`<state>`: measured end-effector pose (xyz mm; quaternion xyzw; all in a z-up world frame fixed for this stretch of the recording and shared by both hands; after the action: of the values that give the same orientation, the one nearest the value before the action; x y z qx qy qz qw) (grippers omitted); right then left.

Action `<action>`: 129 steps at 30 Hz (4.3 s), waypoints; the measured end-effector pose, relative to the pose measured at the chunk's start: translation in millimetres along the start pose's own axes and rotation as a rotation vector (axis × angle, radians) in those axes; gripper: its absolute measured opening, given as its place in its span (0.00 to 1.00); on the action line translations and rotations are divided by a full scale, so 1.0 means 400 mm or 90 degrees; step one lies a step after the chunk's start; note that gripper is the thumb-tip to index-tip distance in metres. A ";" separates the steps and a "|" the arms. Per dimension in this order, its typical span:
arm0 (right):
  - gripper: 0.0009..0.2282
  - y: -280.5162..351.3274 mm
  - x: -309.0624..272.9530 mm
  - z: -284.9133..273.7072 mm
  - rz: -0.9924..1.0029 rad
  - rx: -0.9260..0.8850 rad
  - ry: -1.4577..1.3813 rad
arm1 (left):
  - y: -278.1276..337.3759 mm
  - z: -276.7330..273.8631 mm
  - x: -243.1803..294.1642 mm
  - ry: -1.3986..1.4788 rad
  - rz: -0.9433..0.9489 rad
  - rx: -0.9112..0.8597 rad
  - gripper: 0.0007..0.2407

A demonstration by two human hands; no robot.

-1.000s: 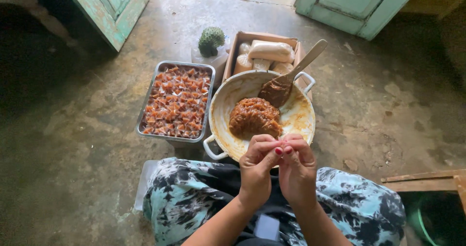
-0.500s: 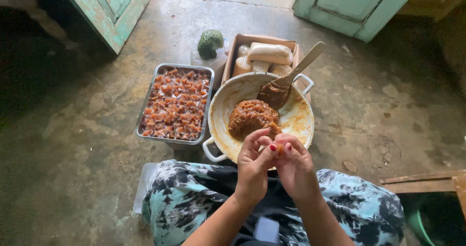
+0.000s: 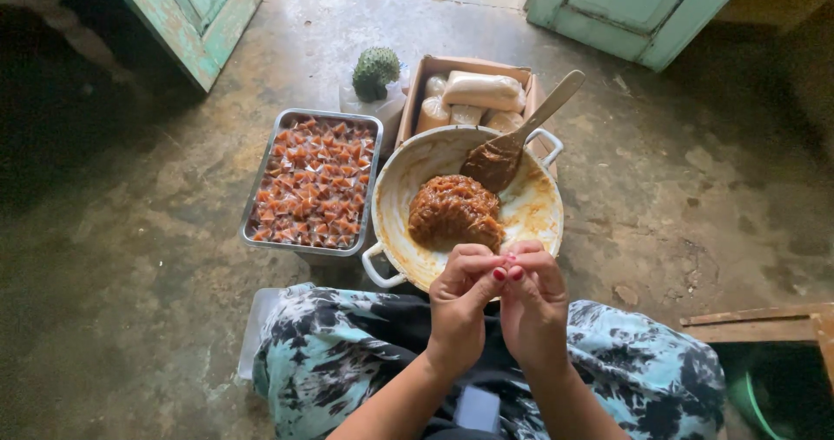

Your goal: Filling small wrappers with a brown paste filling using a spoon

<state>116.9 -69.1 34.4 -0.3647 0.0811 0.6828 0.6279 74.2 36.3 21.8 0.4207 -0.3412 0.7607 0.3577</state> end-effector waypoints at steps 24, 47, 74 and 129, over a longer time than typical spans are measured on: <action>0.10 -0.020 0.020 -0.096 0.088 0.084 0.025 | 0.008 -0.022 -0.157 0.257 -0.370 0.012 0.10; 0.11 -0.034 0.009 -0.089 0.029 0.048 0.177 | -0.018 -0.038 -0.085 -0.010 -0.181 0.031 0.10; 0.07 0.012 0.040 -0.153 0.194 0.123 0.075 | -0.175 -0.486 -0.032 0.257 -0.287 0.257 0.07; 0.29 -0.046 0.607 -0.535 0.581 -0.241 1.243 | 0.418 -0.130 -0.534 -0.902 0.009 -0.688 0.09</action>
<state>231.8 6.7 -259.0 -0.7753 0.5650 0.2690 -0.0854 -1.9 -61.4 -224.9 0.5639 -0.7971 0.0595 0.2078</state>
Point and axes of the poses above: each hand's wrist, its own y-axis away from the middle knuckle, its own z-axis out of the palm, x = y × z, the point moved 9 cm from there along -y, towards the middle knuckle, and after that the axes turned 15 degrees about -y, right-handed, at the moved point
